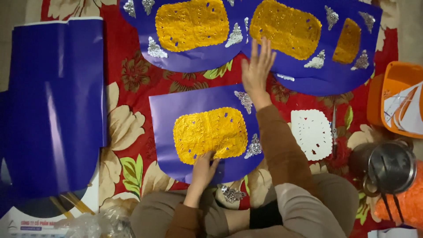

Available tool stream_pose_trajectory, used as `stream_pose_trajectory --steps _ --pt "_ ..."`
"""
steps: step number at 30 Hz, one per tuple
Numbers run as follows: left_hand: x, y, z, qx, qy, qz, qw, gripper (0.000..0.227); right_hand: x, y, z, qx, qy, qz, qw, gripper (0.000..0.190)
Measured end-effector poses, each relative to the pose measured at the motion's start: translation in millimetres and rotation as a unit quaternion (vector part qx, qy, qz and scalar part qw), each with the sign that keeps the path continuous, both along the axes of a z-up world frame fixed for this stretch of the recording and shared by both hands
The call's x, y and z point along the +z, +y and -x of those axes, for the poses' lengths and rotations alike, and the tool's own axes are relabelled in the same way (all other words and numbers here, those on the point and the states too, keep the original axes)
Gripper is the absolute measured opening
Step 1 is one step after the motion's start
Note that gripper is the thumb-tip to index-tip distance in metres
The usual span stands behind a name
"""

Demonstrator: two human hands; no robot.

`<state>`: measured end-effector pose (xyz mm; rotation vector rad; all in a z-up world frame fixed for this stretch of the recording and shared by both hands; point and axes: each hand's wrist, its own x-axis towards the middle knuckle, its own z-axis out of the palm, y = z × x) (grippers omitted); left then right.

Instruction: Decorating blue paper sheets containing yellow material with white paper cutouts at the corners.

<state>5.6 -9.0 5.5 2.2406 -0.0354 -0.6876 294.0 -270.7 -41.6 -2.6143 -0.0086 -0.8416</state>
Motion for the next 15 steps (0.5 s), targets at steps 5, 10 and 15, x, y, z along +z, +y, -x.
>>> stream_pose_trajectory --steps 5,10,15 --pt "-3 -3 -1 0.003 -0.009 0.001 1.0 0.038 -22 6 69 0.049 -0.06 0.118 0.99 0.055" --pt "-9 3 2 0.02 -0.042 0.037 0.998 0.037 -13 -37 66 0.031 -0.158 -0.009 0.987 0.045" --pt "3 14 3 0.103 -0.089 0.07 0.988 0.037 138 5 212 0.077 -0.033 -0.145 0.986 0.021"
